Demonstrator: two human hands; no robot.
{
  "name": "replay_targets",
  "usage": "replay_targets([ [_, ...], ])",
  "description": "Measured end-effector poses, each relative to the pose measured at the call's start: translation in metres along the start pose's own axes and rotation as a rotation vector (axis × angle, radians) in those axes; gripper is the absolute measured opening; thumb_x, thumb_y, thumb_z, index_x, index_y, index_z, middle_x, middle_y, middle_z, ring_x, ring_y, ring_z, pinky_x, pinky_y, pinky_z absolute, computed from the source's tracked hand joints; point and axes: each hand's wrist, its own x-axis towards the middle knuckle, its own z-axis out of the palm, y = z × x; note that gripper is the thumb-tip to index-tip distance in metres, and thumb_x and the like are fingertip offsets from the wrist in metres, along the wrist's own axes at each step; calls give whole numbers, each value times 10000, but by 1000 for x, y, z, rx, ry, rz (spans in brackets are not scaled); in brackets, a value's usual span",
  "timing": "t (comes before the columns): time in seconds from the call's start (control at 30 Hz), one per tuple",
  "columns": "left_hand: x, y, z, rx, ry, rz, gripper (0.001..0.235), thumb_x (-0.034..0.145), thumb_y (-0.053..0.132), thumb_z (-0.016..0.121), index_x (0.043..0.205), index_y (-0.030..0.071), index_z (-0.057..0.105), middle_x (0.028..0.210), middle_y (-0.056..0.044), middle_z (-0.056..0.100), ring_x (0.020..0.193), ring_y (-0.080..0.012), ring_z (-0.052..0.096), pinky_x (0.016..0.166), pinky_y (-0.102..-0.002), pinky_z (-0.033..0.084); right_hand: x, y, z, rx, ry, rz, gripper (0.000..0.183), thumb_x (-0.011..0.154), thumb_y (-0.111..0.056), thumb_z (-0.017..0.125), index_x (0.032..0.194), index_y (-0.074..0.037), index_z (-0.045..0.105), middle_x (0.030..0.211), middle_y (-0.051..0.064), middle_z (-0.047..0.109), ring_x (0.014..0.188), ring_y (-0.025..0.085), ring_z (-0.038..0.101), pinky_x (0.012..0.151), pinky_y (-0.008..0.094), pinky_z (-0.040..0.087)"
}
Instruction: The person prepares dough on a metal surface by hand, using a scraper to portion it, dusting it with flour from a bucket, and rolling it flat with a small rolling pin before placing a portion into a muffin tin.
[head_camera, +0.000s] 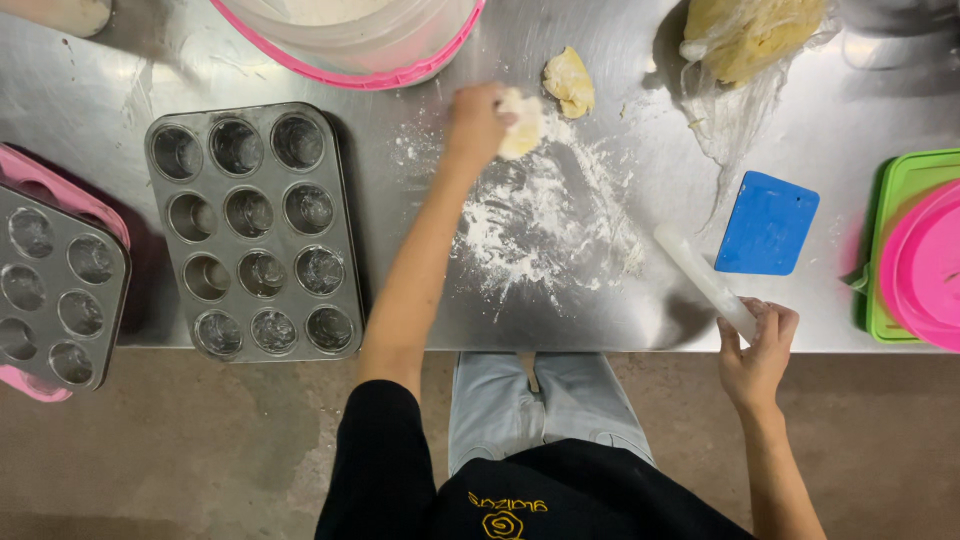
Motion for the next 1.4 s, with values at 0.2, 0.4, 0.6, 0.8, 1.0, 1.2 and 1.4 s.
replay_targets([
  [0.2, -55, -74, -29, 149, -118, -85, 145, 881, 87, 782, 866, 110, 640, 864, -9, 661, 741, -105, 582, 663, -184, 528, 0, 1, 2, 36, -39, 7, 395, 992, -64, 704, 1352, 20, 564, 1258, 198, 444, 1209, 369, 507, 856, 478, 514],
  [0.4, -124, -71, 46, 125, -146, -34, 193, 875, 218, 780, 1029, 110, 738, 966, -41, 761, 863, -129, 704, 739, -229, 615, 7, 5, 8, 27, -38, -2, 397, 976, -51, 722, 1318, 50, 548, 1223, 218, 456, 1191, 403, 515, 931, 497, 482],
  [0.6, -114, -9, 65, -85, -165, -50, 256, 975, 126, 692, 1084, 56, 471, 810, -75, 578, 662, -172, 586, 544, -297, 504, 47, -31, 17, 69, -50, -21, 380, 1037, -220, 716, 1261, 49, 568, 1231, 220, 522, 1144, 382, 560, 935, 474, 462],
  [0.8, -173, -49, 32, -72, 262, 17, 659, 1077, 549, 299, 1248, -39, 544, 984, -279, 695, 938, -459, 724, 738, -557, 593, 81, -77, 88, -181, -215, -332, 477, 777, -110, 862, 1209, -176, 673, 1165, 38, 553, 1109, 305, 597, 927, 429, 470],
  [1.0, -105, -48, 70, 663, 415, 202, 573, 1130, 440, 248, 1644, 186, 227, 1722, -111, 131, 1576, -328, 14, 1217, -637, -2, 144, -154, 138, -392, -36, -402, 561, 1084, -487, 403, 1522, -139, 357, 1583, 182, 286, 1244, 390, 391, 988, 515, 285],
  [1.2, -82, -54, 81, 549, 699, 399, 601, 1101, 457, 245, 1602, 135, 319, 1673, -130, 285, 1568, -320, 233, 1240, -643, 77, 151, -181, 124, -383, -167, -337, 672, 1105, -385, 388, 1655, -28, 241, 1665, 322, 178, 1540, 473, 109, 1184, 638, 114],
  [1.4, -94, -64, 81, 625, 531, 314, 585, 1097, 416, 338, 1622, 160, 311, 1689, -153, 242, 1567, -368, 220, 1235, -609, 165, 155, -173, 132, -372, -255, -399, 725, 1060, -454, 373, 1654, -48, 279, 1659, 311, 260, 1545, 468, 173, 1187, 656, 150],
])
